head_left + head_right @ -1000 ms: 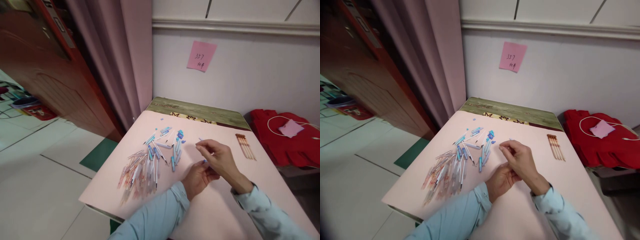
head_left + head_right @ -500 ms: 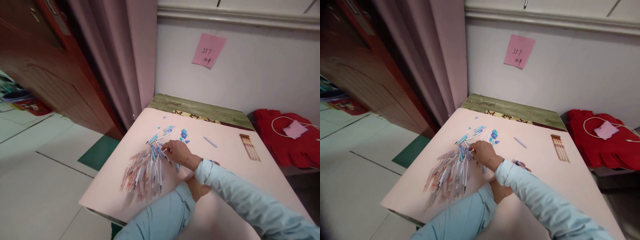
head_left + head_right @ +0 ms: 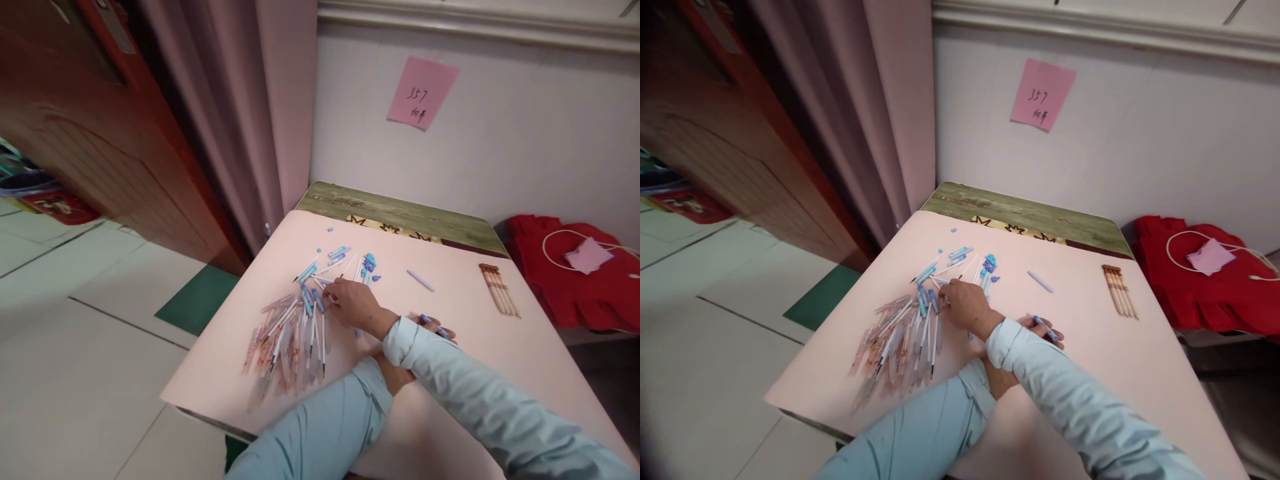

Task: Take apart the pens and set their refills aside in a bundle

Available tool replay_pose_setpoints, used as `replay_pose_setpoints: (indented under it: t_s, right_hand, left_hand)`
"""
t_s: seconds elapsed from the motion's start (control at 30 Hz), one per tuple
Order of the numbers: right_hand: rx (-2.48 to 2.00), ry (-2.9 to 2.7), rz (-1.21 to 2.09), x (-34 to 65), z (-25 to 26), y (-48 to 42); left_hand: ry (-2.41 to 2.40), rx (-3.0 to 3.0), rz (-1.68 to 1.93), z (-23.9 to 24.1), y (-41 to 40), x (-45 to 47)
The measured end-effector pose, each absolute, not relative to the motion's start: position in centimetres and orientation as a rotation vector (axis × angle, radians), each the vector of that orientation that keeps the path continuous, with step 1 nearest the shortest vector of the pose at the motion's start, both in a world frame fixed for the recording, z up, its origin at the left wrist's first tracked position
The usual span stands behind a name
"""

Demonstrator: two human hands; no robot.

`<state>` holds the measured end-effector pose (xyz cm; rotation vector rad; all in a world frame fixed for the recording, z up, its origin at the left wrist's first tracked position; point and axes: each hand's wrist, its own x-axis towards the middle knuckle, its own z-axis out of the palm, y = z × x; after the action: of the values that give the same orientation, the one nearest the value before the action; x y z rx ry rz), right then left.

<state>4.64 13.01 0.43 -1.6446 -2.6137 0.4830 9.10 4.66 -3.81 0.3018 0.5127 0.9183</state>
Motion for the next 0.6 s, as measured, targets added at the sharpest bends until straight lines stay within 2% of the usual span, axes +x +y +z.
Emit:
replay_pose_setpoints:
  t_s: [0.1, 0.6]
  right_hand:
    - [-1.616, -2.628, 0.484, 4.5, 0.4, 12.9]
    - [-1.339, -2.947, 0.182, 4.3, -0.8, 12.3]
  left_hand:
    - [0.417, 0.288, 0.795, -3.5, 4.7, 8.5]
    - [0.42, 0.311, 0.729, -4.9, 5.3, 9.1]
